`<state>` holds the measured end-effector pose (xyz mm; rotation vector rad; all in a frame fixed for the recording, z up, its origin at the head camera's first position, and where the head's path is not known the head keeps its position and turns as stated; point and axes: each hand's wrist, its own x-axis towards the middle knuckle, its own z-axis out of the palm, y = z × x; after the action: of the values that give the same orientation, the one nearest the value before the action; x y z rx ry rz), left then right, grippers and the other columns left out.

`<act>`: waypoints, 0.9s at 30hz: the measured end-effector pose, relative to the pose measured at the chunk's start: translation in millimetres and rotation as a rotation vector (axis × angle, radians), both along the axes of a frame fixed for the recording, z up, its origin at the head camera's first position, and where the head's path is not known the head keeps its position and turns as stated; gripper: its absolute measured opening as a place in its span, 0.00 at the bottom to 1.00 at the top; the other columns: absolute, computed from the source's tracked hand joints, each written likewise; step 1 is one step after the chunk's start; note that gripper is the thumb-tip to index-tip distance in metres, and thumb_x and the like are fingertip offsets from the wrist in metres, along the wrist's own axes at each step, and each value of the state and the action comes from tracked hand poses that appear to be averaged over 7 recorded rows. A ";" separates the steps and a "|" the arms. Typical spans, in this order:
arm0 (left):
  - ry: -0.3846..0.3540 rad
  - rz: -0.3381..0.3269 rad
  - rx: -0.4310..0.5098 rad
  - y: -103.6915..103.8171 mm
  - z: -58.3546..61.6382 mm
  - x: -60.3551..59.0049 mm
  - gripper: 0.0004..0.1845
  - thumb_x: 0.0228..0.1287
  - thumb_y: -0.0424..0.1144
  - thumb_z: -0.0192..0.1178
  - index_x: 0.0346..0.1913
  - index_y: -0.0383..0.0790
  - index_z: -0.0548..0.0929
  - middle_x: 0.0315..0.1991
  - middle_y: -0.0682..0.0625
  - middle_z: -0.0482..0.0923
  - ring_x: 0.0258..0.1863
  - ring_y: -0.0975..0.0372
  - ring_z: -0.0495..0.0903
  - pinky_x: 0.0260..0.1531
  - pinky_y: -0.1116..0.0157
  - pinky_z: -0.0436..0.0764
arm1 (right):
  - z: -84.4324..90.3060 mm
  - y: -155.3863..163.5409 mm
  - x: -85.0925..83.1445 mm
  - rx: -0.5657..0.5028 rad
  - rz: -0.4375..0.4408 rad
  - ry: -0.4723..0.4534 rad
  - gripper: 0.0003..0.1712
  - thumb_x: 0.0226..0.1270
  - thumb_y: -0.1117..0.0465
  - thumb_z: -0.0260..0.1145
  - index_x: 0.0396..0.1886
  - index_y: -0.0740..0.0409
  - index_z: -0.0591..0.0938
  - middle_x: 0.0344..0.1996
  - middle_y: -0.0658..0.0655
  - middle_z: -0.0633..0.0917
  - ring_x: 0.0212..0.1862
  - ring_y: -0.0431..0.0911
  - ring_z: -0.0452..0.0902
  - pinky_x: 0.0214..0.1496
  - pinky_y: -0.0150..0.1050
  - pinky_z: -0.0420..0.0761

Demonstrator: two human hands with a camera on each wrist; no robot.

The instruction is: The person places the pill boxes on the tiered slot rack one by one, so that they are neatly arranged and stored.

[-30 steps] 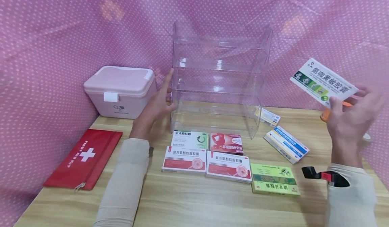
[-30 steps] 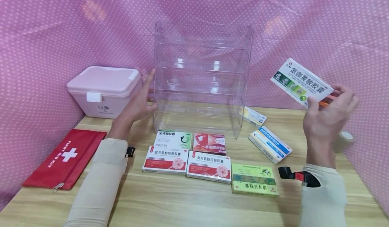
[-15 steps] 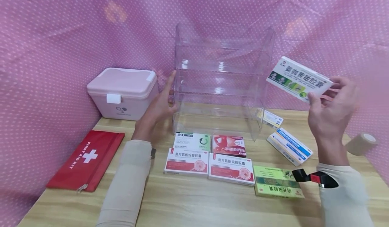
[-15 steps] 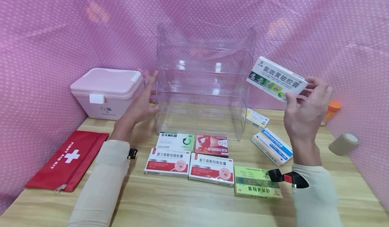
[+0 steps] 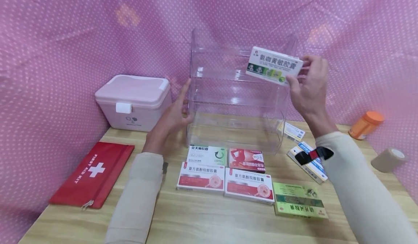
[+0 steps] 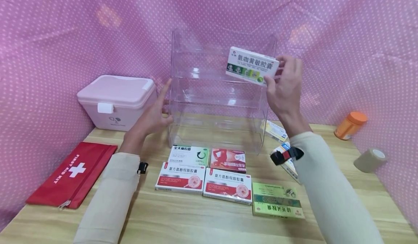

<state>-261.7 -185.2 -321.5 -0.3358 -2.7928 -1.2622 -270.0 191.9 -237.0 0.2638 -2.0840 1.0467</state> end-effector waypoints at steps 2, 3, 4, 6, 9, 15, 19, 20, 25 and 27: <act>-0.006 0.006 0.000 -0.1 -0.8 0.2 0.70 0.67 0.28 0.67 0.76 0.97 0.27 0.82 0.36 0.65 0.54 0.45 0.82 0.46 0.54 0.86 | 11.1 -6.2 -13.2 -0.009 -0.001 -0.010 0.26 0.68 0.75 0.67 0.65 0.64 0.74 0.48 0.37 0.66 0.48 0.32 0.75 0.55 0.28 0.87; -0.005 0.008 0.002 -0.1 -1.5 0.2 0.71 0.67 0.28 0.67 0.76 0.97 0.27 0.82 0.36 0.65 0.53 0.46 0.82 0.45 0.54 0.86 | 16.8 -8.5 -19.4 -0.016 -0.003 -0.012 0.26 0.69 0.75 0.67 0.65 0.63 0.74 0.48 0.37 0.66 0.48 0.32 0.75 0.56 0.29 0.87; 0.000 0.009 0.004 0.0 -2.5 0.2 0.71 0.67 0.28 0.68 0.77 0.97 0.27 0.81 0.35 0.66 0.51 0.46 0.83 0.44 0.55 0.86 | 22.7 -10.2 -25.2 -0.028 -0.004 -0.015 0.26 0.69 0.75 0.67 0.65 0.62 0.74 0.48 0.37 0.67 0.48 0.32 0.75 0.56 0.29 0.87; 0.004 0.006 0.010 0.5 -4.5 0.2 0.71 0.66 0.28 0.68 0.76 0.97 0.27 0.79 0.34 0.68 0.46 0.47 0.83 0.41 0.56 0.87 | 34.4 -12.4 -35.9 -0.045 -0.015 -0.029 0.27 0.69 0.74 0.67 0.66 0.59 0.74 0.48 0.37 0.67 0.49 0.32 0.74 0.57 0.30 0.86; 0.002 -0.002 0.018 1.4 -6.0 0.7 0.71 0.65 0.28 0.69 0.76 0.98 0.28 0.77 0.32 0.71 0.37 0.50 0.81 0.34 0.59 0.85 | 52.6 -14.2 -46.7 -0.067 -0.032 -0.051 0.29 0.69 0.74 0.67 0.67 0.54 0.73 0.49 0.38 0.67 0.50 0.31 0.73 0.60 0.30 0.84; -0.001 -0.022 0.019 -1.1 -4.7 0.4 0.71 0.65 0.29 0.70 0.78 0.95 0.29 0.76 0.32 0.72 0.43 0.48 0.83 0.40 0.55 0.87 | 82.7 -20.3 -60.8 -0.035 -0.084 -0.092 0.30 0.71 0.73 0.66 0.68 0.48 0.73 0.50 0.36 0.66 0.52 0.29 0.71 0.63 0.28 0.82; 0.009 -0.025 0.032 -2.8 -5.6 -1.2 0.70 0.65 0.29 0.69 0.80 0.92 0.30 0.76 0.32 0.72 0.51 0.44 0.84 0.47 0.50 0.88 | 90.6 -29.6 -71.7 0.029 -0.104 -0.125 0.30 0.72 0.75 0.64 0.69 0.50 0.73 0.52 0.36 0.66 0.56 0.31 0.74 0.64 0.26 0.81; 0.008 -0.026 0.033 -2.8 -6.7 -1.1 0.70 0.65 0.29 0.69 0.80 0.92 0.30 0.76 0.33 0.72 0.53 0.44 0.84 0.48 0.50 0.88 | 90.3 -32.3 -74.3 0.049 -0.107 -0.143 0.30 0.72 0.75 0.63 0.70 0.52 0.73 0.52 0.36 0.66 0.59 0.33 0.75 0.64 0.26 0.82; 0.011 -0.025 0.031 -0.1 -11.5 -0.1 0.70 0.65 0.29 0.69 0.80 0.92 0.30 0.77 0.33 0.71 0.48 0.45 0.84 0.43 0.53 0.87 | 80.4 -44.2 -84.0 0.128 -0.117 -0.215 0.30 0.72 0.76 0.60 0.71 0.57 0.71 0.52 0.41 0.66 0.67 0.44 0.77 0.64 0.28 0.83; 0.018 -0.030 0.035 1.5 -11.2 0.3 0.70 0.65 0.29 0.69 0.80 0.93 0.30 0.77 0.33 0.71 0.45 0.46 0.83 0.39 0.55 0.87 | 77.5 -47.6 -86.2 0.137 -0.119 -0.228 0.30 0.73 0.75 0.61 0.72 0.57 0.71 0.53 0.44 0.67 0.68 0.46 0.77 0.64 0.29 0.84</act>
<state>-261.4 -183.7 -332.7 -0.3861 -2.7576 -1.3052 -356.2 144.4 -159.5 0.0888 -2.3490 0.8990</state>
